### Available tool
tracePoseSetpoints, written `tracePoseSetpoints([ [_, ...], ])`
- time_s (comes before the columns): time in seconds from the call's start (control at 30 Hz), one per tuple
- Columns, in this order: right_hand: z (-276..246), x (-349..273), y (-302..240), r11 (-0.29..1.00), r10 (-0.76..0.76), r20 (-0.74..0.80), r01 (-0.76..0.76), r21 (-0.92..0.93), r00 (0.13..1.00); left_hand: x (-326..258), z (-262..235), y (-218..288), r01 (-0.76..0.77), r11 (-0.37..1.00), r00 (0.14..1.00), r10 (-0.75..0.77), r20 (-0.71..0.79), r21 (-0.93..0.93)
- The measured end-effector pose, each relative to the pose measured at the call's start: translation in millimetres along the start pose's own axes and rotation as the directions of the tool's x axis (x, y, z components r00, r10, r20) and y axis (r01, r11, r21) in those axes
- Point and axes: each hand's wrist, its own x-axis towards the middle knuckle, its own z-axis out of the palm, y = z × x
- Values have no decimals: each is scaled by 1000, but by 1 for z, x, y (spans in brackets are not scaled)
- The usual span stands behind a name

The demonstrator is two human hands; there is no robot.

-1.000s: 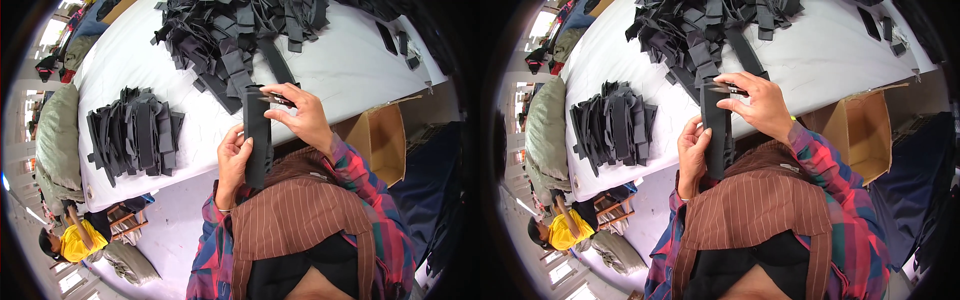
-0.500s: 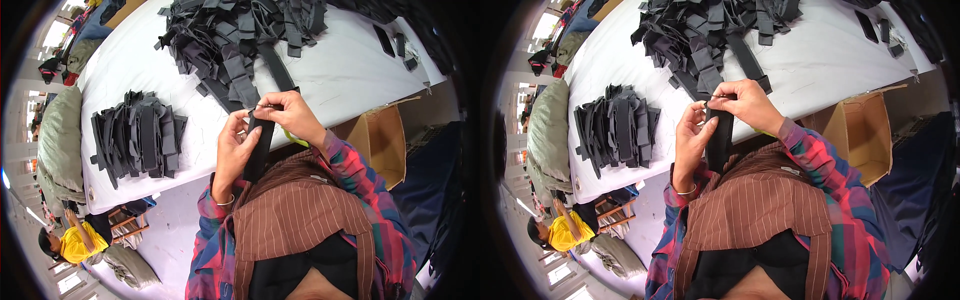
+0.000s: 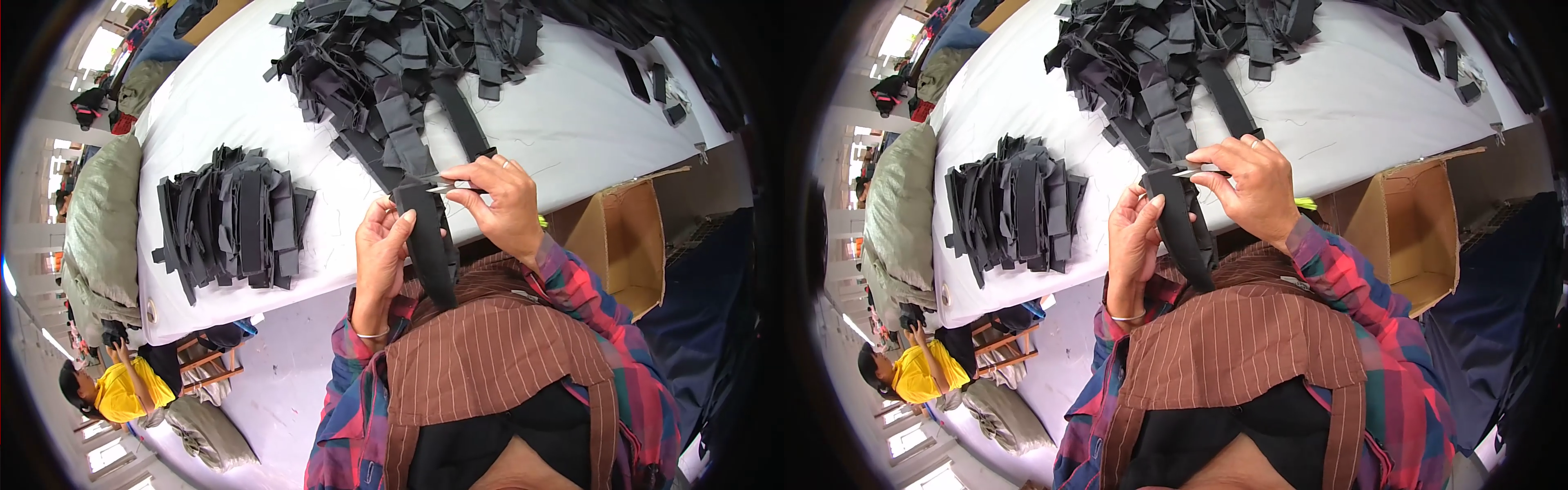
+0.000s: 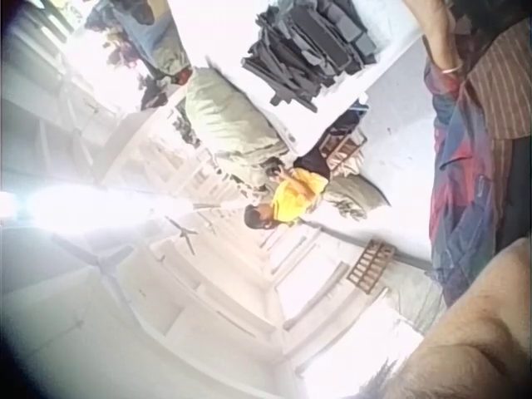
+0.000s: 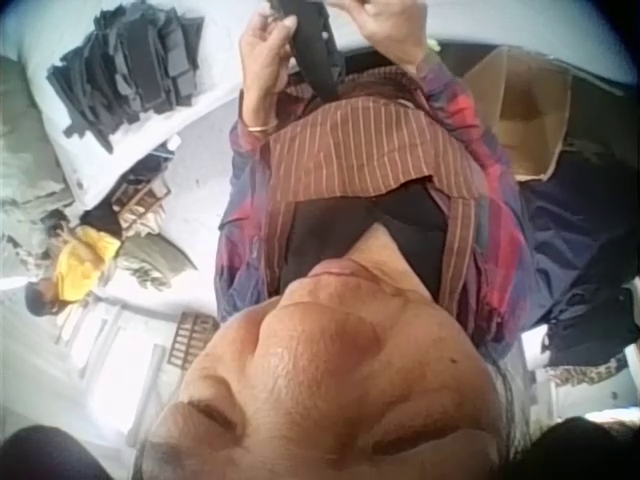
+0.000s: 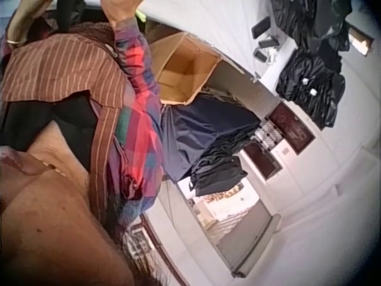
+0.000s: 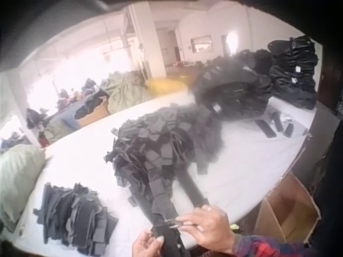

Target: Trimming excess material from black fabric strips using small snips.

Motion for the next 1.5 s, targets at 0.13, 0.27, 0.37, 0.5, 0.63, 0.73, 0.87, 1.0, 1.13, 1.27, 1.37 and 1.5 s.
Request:
tracePoseSetpoints([
  [0.13, 3, 1, 0, 999, -37, -13, 37, -34, 999, -2, 2, 1, -9, 1000, 1000, 9, 8, -16],
  [0.27, 1, -2, 5, 996, -16, -14, 14, -85, 1000, -3, 1, -1, -3, 1000, 1000, 3, -10, -22],
  [0.37, 1, -1, 0, 977, 173, 31, -175, 123, 984, -5, -1, 2, 17, 999, 1000, -18, -22, -47],
  [0.5, 0, -4, -6, 829, 368, 290, -453, 329, 884, -1, -3, 2, -42, 998, 997, 39, -64, -51],
  [0.63, 5, -5, -7, 752, 403, 423, -557, 353, 812, 0, 5, 6, -54, 998, 998, 53, -19, -41],
  [0.73, 9, -4, -1, 605, 372, 429, -565, 561, 823, -1, 8, 8, -35, 999, 999, 35, -1, -8],
  [0.87, 8, 1, -1, 489, 408, 427, -588, 644, 807, -5, 12, 6, -253, 906, 951, 298, -88, 339],
  [1.0, 2, 4, 4, 244, 575, 436, -653, 717, 693, -23, 20, 5, -521, 499, 691, 723, -1, 693],
  [1.13, 5, 0, 7, 77, 521, 467, -584, 808, 715, -30, 35, -9, -143, 949, 990, 131, 60, 282],
  [1.27, 7, -6, -8, 10, 441, 585, -656, 755, 680, -3, 10, -17, -200, 974, 979, 202, -11, 104],
  [1.37, 18, -19, -16, 6, 454, 599, -674, 738, 660, 4, 9, -11, -258, 965, 966, 259, -11, 49],
  [1.5, 22, -24, -19, 41, 471, 600, -695, 718, 647, 8, 4, -9, -337, 912, 932, 358, -53, 233],
])
